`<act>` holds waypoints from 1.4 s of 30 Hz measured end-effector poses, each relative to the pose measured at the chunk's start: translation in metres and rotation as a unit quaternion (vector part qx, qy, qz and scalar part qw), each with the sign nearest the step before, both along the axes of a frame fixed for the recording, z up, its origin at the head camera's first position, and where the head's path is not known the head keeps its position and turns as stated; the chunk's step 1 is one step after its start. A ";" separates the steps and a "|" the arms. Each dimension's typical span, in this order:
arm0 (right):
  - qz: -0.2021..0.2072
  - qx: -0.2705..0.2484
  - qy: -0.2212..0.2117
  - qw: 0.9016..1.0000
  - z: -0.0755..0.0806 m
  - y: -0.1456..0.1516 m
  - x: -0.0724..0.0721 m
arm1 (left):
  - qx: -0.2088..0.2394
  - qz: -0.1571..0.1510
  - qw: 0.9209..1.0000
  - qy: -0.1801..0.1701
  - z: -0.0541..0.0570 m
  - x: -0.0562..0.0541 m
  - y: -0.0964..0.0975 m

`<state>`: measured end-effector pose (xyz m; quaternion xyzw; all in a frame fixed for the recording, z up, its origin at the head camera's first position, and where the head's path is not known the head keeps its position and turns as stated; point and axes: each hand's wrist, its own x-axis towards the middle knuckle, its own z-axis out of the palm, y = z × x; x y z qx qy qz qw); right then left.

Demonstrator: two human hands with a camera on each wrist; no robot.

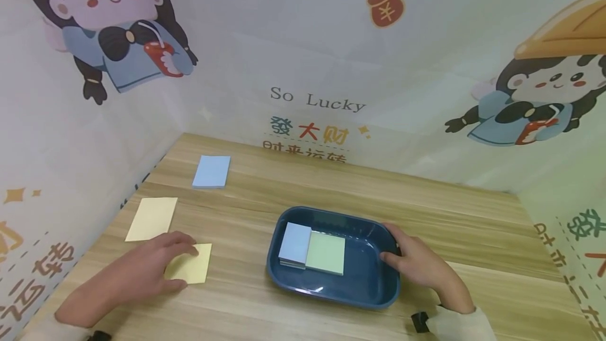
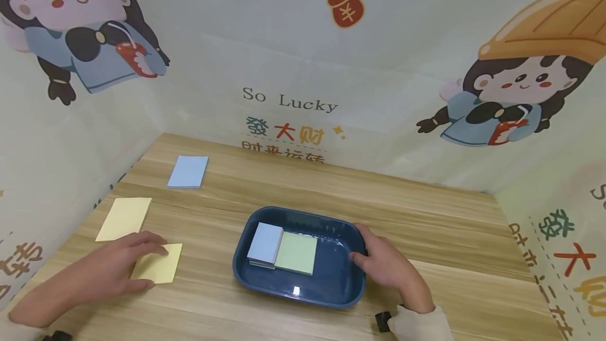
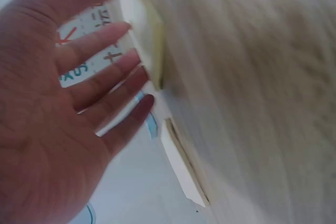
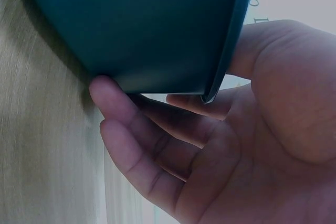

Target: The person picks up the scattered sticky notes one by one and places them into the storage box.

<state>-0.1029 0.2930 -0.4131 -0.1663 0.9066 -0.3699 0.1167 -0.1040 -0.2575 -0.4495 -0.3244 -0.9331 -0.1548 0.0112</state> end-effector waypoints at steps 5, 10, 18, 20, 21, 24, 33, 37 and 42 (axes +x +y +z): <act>-0.002 0.002 -0.003 1.000 -0.001 0.000 0.000 | 0.007 -0.004 0.999 0.033 -0.003 -0.003 0.002; -0.002 0.000 -0.009 1.000 0.000 -0.001 0.000 | -0.009 -0.007 0.999 0.042 -0.005 -0.008 0.009; 0.000 0.001 -0.007 1.000 -0.001 -0.002 -0.001 | -0.017 -0.009 0.998 0.066 -0.008 -0.016 0.016; -0.001 0.006 -0.006 1.000 -0.002 -0.002 -0.002 | -0.016 -0.011 0.997 0.070 -0.007 -0.017 0.018; -0.001 0.007 -0.005 1.000 -0.002 -0.002 -0.002 | -0.016 -0.012 0.997 0.072 -0.007 -0.018 0.019; 0.003 0.008 -0.003 1.000 -0.002 -0.001 -0.002 | -0.012 -0.013 0.997 0.076 -0.006 -0.020 0.022; 0.002 0.006 -0.005 1.000 -0.003 -0.001 -0.001 | -0.010 -0.003 0.999 0.045 -0.002 -0.026 0.030; 0.005 0.006 0.001 1.000 -0.003 0.000 -0.001 | -0.022 -0.001 0.999 0.034 0.002 -0.027 0.030; 0.005 0.005 0.000 1.000 -0.003 0.001 0.000 | -0.026 -0.009 0.999 0.031 0.005 -0.029 0.029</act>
